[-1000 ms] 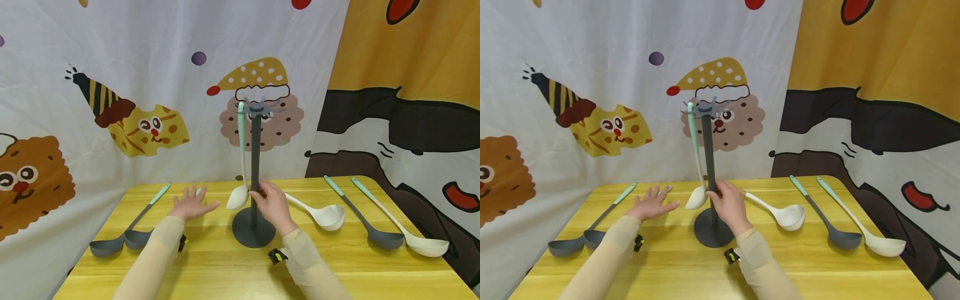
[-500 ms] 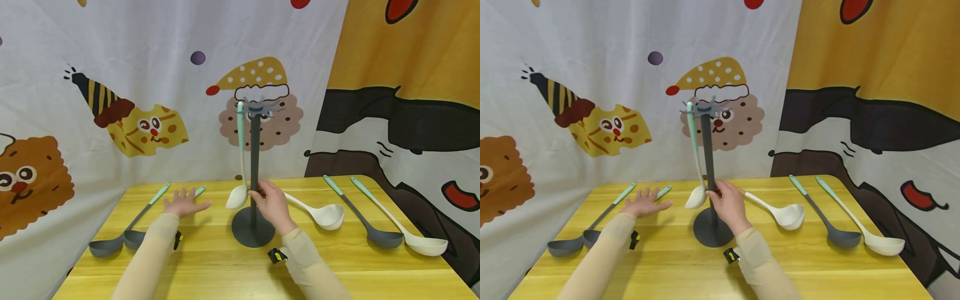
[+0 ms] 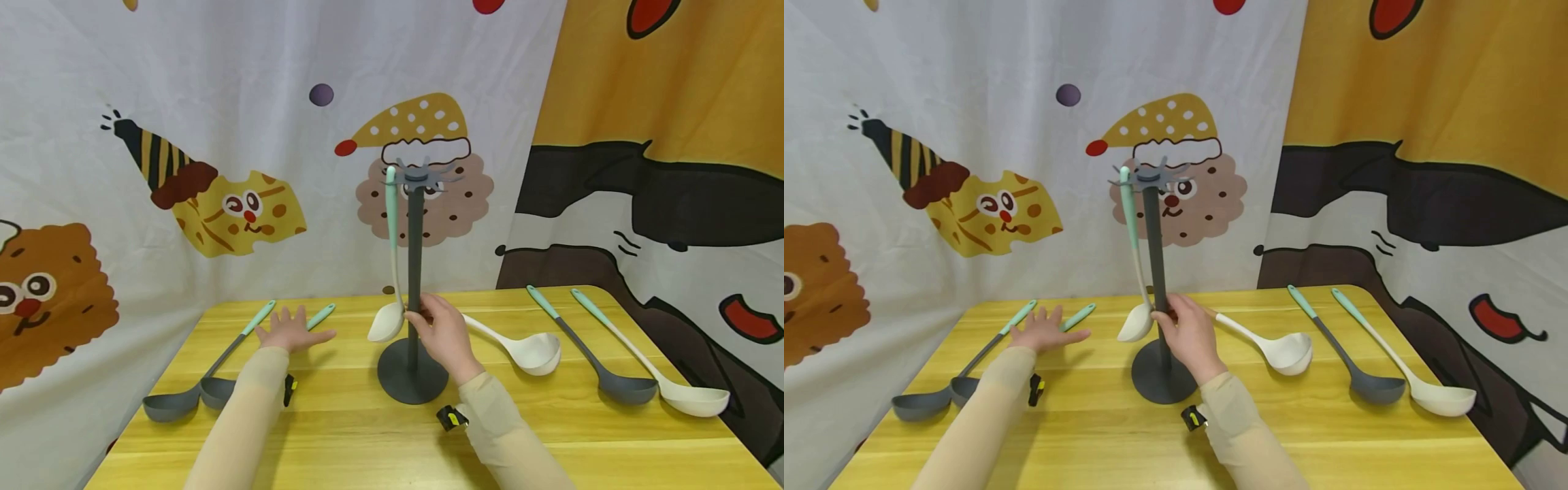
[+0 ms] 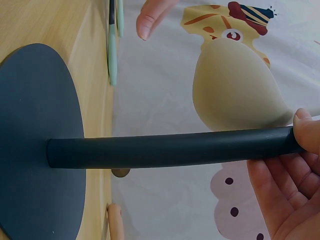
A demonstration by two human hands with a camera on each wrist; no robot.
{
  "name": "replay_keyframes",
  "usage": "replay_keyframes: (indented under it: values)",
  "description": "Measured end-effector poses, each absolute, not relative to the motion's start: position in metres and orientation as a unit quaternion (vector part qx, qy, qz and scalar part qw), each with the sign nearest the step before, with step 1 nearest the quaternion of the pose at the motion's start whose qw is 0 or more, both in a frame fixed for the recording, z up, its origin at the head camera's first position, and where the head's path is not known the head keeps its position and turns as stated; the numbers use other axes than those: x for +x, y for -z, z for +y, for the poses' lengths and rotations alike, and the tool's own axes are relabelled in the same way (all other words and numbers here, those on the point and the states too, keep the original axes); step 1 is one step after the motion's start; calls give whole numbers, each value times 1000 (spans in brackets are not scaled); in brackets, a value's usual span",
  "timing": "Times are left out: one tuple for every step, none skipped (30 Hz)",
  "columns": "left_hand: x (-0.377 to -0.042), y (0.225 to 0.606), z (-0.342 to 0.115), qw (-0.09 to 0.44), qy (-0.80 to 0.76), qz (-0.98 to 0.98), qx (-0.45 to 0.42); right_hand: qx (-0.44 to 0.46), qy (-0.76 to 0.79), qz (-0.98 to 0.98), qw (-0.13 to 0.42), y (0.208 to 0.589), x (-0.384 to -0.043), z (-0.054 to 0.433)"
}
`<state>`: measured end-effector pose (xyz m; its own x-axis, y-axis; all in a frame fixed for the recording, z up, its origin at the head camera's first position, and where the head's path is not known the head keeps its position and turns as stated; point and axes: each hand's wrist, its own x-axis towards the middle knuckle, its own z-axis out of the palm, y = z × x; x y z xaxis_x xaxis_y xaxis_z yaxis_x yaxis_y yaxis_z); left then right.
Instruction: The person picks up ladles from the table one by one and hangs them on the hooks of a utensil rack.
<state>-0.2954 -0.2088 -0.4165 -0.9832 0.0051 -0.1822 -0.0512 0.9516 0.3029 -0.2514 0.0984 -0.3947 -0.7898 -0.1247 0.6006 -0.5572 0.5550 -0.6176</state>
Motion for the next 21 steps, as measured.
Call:
replay_keyframes:
  values:
    - [-297, 418, -210, 84, -153, 985, -15, 202, -427, -844, 253, 395, -251, 98]
    - [-298, 420, -211, 75, -149, 986, -18, 202, -427, -844, 253, 395, -251, 98]
    - [-300, 422, -212, 67, -146, 987, -21, 202, -427, -844, 253, 394, -251, 98]
    - [-302, 424, -213, 59, -144, 987, -25, 202, -427, -844, 253, 394, -251, 98]
    - [-303, 425, -213, 54, -142, 988, -29, 203, -426, -844, 253, 394, -251, 98]
    - [-303, 425, -214, 49, -139, 988, -33, 202, -426, -845, 253, 394, -251, 98]
    - [-303, 425, -214, 42, -138, 989, -37, 202, -426, -845, 253, 394, -251, 98]
    - [-303, 425, -214, 39, -137, 989, -40, 201, -426, -845, 253, 394, -251, 98]
    - [-301, 424, -214, 38, -140, 988, -43, 201, -425, -845, 254, 395, -252, 98]
    - [-300, 423, -214, 37, -142, 988, -47, 201, -425, -845, 254, 395, -252, 98]
    - [-298, 422, -214, 37, -146, 987, -51, 202, -425, -845, 254, 395, -252, 98]
    - [-297, 421, -214, 38, -150, 986, -55, 202, -425, -845, 253, 396, -252, 98]
    - [-297, 421, -215, 40, -155, 985, -59, 202, -425, -845, 253, 396, -252, 98]
    - [-297, 421, -215, 43, -158, 985, -61, 203, -425, -845, 254, 396, -253, 98]
    - [-297, 421, -216, 47, -162, 984, -66, 204, -425, -845, 254, 396, -253, 98]
    - [-297, 421, -216, 50, -164, 983, -70, 203, -426, -845, 253, 396, -252, 98]
    - [-297, 420, -216, 53, -167, 982, -73, 203, -425, -845, 254, 396, -252, 98]
    - [-298, 421, -217, 54, -168, 981, -76, 202, -425, -845, 253, 396, -252, 99]
    - [-298, 421, -218, 56, -170, 981, -78, 202, -424, -845, 254, 396, -252, 99]
    - [-298, 421, -218, 57, -173, 980, -81, 201, -424, -846, 254, 395, -252, 99]
    - [-299, 421, -219, 59, -175, 979, -85, 200, -424, -846, 254, 395, -252, 99]
